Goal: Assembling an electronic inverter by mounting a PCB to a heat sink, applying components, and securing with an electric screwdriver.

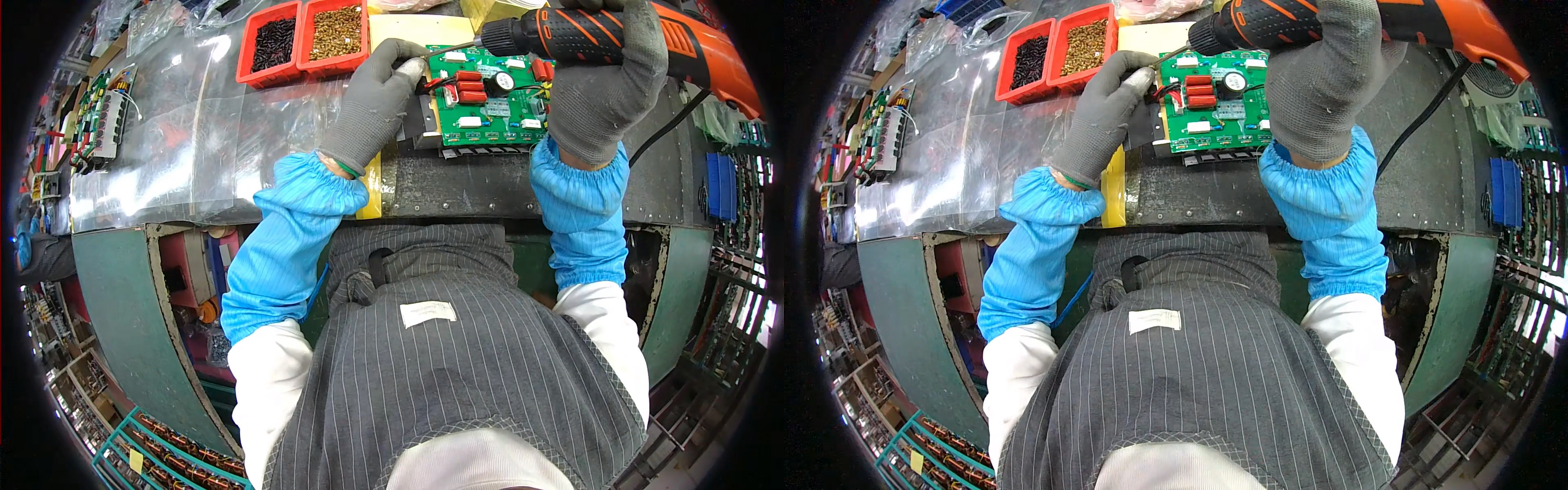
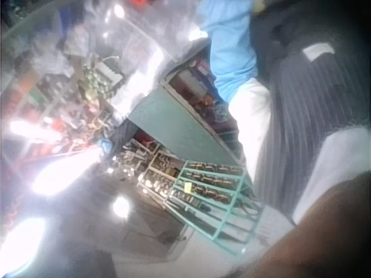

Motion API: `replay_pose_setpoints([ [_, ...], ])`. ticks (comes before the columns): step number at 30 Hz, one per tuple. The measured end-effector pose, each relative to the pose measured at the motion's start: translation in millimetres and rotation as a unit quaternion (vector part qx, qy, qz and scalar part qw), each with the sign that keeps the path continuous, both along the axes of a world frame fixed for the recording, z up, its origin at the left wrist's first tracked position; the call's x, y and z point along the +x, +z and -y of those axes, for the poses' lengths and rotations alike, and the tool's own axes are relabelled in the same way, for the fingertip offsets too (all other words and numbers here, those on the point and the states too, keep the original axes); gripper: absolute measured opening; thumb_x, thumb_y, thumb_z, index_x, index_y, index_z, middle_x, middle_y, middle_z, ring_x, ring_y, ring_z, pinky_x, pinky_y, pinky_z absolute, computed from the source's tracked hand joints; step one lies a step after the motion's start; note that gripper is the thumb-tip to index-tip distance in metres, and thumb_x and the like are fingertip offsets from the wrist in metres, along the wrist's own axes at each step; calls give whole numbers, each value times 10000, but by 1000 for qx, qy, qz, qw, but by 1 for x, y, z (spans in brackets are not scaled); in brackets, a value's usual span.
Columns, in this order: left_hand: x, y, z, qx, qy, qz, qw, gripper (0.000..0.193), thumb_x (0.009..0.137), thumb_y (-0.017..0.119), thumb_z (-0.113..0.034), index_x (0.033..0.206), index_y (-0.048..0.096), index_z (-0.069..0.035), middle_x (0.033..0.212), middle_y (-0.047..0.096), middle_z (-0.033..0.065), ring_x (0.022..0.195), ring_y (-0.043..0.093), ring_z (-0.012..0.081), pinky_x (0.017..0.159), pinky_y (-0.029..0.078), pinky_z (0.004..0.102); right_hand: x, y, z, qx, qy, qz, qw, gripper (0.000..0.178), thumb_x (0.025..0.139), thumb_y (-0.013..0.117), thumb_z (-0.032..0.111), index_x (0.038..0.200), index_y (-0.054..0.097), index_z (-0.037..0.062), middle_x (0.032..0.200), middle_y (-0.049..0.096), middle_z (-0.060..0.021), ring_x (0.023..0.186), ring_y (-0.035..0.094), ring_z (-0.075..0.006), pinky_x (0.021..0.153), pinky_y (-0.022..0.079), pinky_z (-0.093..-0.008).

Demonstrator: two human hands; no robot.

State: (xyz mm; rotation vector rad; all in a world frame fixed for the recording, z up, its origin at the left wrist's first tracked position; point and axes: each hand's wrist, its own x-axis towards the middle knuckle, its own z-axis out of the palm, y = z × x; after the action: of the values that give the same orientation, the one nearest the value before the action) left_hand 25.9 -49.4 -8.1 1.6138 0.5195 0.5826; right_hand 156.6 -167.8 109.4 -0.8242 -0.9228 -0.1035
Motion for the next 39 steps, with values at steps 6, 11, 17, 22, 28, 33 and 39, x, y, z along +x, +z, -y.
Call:
replay_pose_setpoints([
  [6,3,-2,-1,1,-6,3,1000,222,1030,550,-184,1154,655,-32,925,658,52,794,587,101,708,509,282,1,1,7,-17,-30,-12,999,247,988,678,286,1071,619,61,966,625,-28,892,644,-145,812,565,-307],
  [11,1,-2,-3,-21,-24,0,1000,237,1040,541,-202,1156,660,-33,901,645,43,769,576,96,690,505,282,-1,-2,2,-5,-10,-34,999,255,988,680,288,1078,621,57,969,627,-28,887,643,-144,804,564,-305],
  [17,3,-8,-5,41,-18,27,999,237,1043,541,-212,1146,669,-41,892,643,18,753,549,81,654,487,269,6,-4,-2,175,284,-195,922,249,987,686,281,1071,616,57,972,630,-30,872,647,-143,790,571,-313],
  [22,2,-1,-6,-6,-51,-18,999,274,1070,541,-229,1191,657,-13,1026,638,10,960,560,88,863,480,253,11,-9,-20,317,527,-325,719,241,979,695,274,1056,618,59,952,637,-30,849,665,-145,772,584,-317],
  [28,3,-4,2,-34,-24,28,999,385,1032,598,-200,1375,574,-27,1059,674,66,926,614,116,802,526,269,13,4,-11,240,490,-355,760,250,975,693,279,1068,616,59,918,638,-30,848,671,-142,779,592,-310],
  [33,5,-22,0,59,96,74,991,613,979,677,-214,1511,444,-20,1107,689,124,908,652,164,805,555,300,8,14,-14,-10,33,69,997,298,984,682,285,1146,600,49,928,650,-40,859,678,-147,770,601,-318],
  [39,2,-8,-4,-72,13,-10,997,483,1024,608,-328,1364,607,14,1056,669,50,880,603,104,767,505,243,3,27,-16,-69,38,25,997,539,982,688,273,1395,452,19,929,627,-42,851,675,-145,743,604,-314],
])
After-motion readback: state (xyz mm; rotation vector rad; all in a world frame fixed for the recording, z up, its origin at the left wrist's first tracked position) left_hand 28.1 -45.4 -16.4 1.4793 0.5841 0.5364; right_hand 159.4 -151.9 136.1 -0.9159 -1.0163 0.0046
